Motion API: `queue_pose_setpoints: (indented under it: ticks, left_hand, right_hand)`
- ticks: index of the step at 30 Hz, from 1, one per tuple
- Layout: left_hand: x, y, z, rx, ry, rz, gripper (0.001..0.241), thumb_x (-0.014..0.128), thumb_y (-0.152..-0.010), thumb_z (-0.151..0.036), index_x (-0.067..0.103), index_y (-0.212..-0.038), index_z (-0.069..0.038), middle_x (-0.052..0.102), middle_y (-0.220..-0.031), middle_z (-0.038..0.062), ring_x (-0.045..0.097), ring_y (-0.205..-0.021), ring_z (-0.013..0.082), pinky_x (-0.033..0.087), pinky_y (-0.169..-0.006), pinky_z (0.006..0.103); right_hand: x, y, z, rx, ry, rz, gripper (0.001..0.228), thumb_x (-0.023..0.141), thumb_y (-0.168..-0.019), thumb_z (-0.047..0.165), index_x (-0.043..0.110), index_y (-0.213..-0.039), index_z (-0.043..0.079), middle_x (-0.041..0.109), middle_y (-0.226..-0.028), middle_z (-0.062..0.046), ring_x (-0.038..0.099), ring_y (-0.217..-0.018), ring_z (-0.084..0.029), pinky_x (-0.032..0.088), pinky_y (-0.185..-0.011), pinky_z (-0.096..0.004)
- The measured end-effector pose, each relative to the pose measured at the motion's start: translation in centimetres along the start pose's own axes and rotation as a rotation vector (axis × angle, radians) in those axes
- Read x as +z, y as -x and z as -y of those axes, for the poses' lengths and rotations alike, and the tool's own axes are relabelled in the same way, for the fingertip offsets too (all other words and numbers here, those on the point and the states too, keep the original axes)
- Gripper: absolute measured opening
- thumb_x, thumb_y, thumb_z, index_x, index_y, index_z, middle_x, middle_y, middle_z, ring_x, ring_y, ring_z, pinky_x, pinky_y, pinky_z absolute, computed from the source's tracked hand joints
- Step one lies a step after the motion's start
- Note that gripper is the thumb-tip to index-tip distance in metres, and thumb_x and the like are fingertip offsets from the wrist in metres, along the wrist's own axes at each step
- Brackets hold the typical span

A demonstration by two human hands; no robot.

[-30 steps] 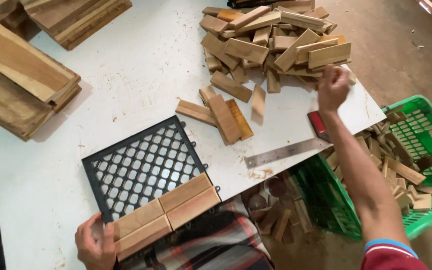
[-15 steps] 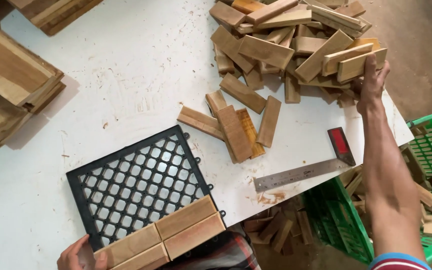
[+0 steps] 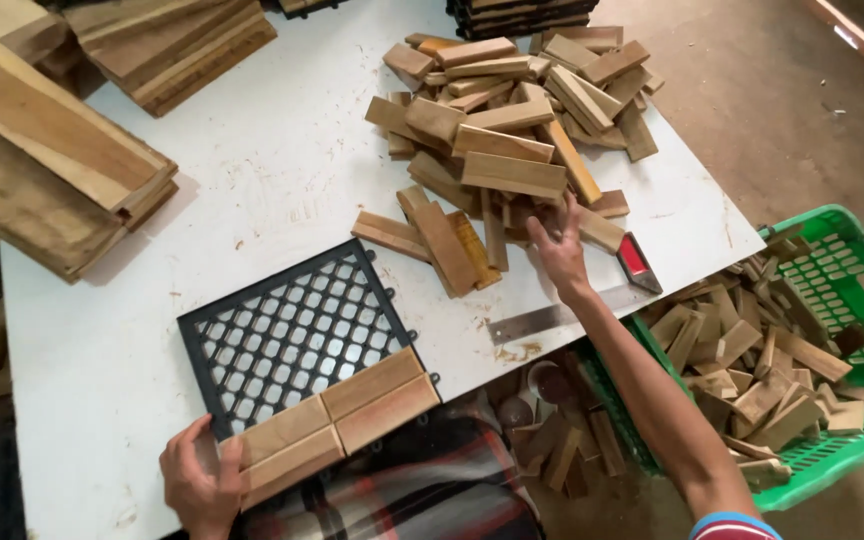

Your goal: Assembling interlocking wooden floor tiles by manually placing wood slats into a plastic grid base.

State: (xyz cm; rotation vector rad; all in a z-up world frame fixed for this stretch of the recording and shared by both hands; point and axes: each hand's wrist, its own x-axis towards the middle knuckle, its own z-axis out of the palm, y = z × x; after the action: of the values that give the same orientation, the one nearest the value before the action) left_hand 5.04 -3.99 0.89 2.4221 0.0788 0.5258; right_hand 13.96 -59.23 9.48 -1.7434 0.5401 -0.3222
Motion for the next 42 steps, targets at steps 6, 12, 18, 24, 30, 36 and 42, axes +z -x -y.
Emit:
queue_pose_setpoints:
  ticks: [6, 12, 18, 24, 30, 36, 42]
  left_hand:
    - [-1.5, 0.2, -1.0, -0.009, 0.025, 0.026, 0.052, 0.059, -0.09, -0.046, 0.068, -0.125, -0.01, 0.068, -0.124, 0.009, 0.059, -0.118, 0.0326, 0.048, -0.093, 0.0484]
    - [-1.8, 0.9, 0.1, 0.037, 0.086, -0.008, 0.053, 0.06, -0.09, -0.048, 0.067, -0.124, -0.009, 0.069, -0.122, 0.008, 0.06, -0.116, 0.0309, 0.047, -0.097, 0.0463]
    - [-2.5, 2.5, 1.3, -0.115, 0.281, 0.029, 0.046, 0.071, -0.089, -0.046, 0.066, -0.124, -0.017, 0.069, -0.114, 0.003, 0.061, -0.117, 0.0262, 0.047, -0.105, 0.04]
    - [-3.9, 4.0, -0.1, -0.044, 0.356, -0.085, 0.043, 0.072, -0.09, -0.037, 0.062, -0.126, -0.014, 0.063, -0.127, 0.005, 0.056, -0.125, 0.0291, 0.043, -0.108, 0.0422]
    - [-3.0, 4.9, -9.0, 0.277, 0.438, -0.045, 0.047, 0.077, -0.087, -0.036, 0.065, -0.124, -0.008, 0.065, -0.126, 0.011, 0.059, -0.123, 0.0338, 0.043, -0.108, 0.0461]
    - [-3.6, 5.3, -16.2, -0.237, 1.21, 0.493, 0.042, 0.061, -0.105, -0.026, 0.058, -0.135, 0.003, 0.072, -0.07, 0.019, 0.075, -0.058, 0.0242, 0.059, -0.051, 0.0257]
    - [-3.0, 5.8, -14.0, -0.2, 1.149, 0.531, 0.038, 0.046, -0.11, -0.028, 0.06, -0.134, -0.003, 0.07, -0.058, 0.018, 0.069, -0.048, 0.0191, 0.052, -0.045, 0.022]
  right_hand:
    - [0.3, 3.9, 2.6, -0.072, 0.452, -0.225, 0.059, 0.067, -0.083, 0.054, 0.06, -0.127, 0.015, 0.071, -0.103, -0.003, 0.067, -0.09, -0.02, 0.05, -0.074, -0.042]
    - [4.7, 0.7, -0.7, -0.597, 0.999, -0.028, 0.096, 0.089, -0.071, 0.047, 0.042, -0.147, 0.012, 0.037, -0.135, -0.012, 0.047, -0.122, -0.034, 0.051, -0.093, -0.053]
    - [5.9, -1.2, -7.4, -0.901, 1.141, -0.161, 0.055, 0.082, -0.081, 0.044, 0.062, -0.123, 0.015, 0.056, -0.112, -0.01, 0.059, -0.112, -0.035, 0.058, -0.082, -0.044]
    - [4.9, 7.8, 0.1, -0.187, 0.111, 0.004, 0.024, 0.067, -0.101, 0.034, 0.072, -0.111, 0.012, 0.071, -0.08, -0.021, 0.072, -0.057, -0.03, 0.058, -0.039, -0.036]
    - [5.3, 17.1, -1.9, 0.058, -0.341, 0.274, 0.03, 0.053, -0.11, 0.025, 0.06, -0.102, -0.003, 0.064, -0.068, -0.025, 0.065, -0.044, -0.026, 0.054, -0.035, -0.035]
    - [8.0, 23.9, 2.3, -0.024, -0.166, 0.491, 0.042, 0.05, -0.111, 0.031, 0.07, -0.1, -0.005, 0.053, -0.045, -0.021, 0.054, -0.027, -0.025, 0.042, -0.025, -0.03]
    - [9.3, 24.3, 1.7, -0.012, -0.197, 0.48, 0.042, 0.052, -0.111, 0.034, 0.072, -0.103, -0.002, 0.056, -0.051, -0.019, 0.051, -0.029, -0.018, 0.042, -0.026, -0.025]
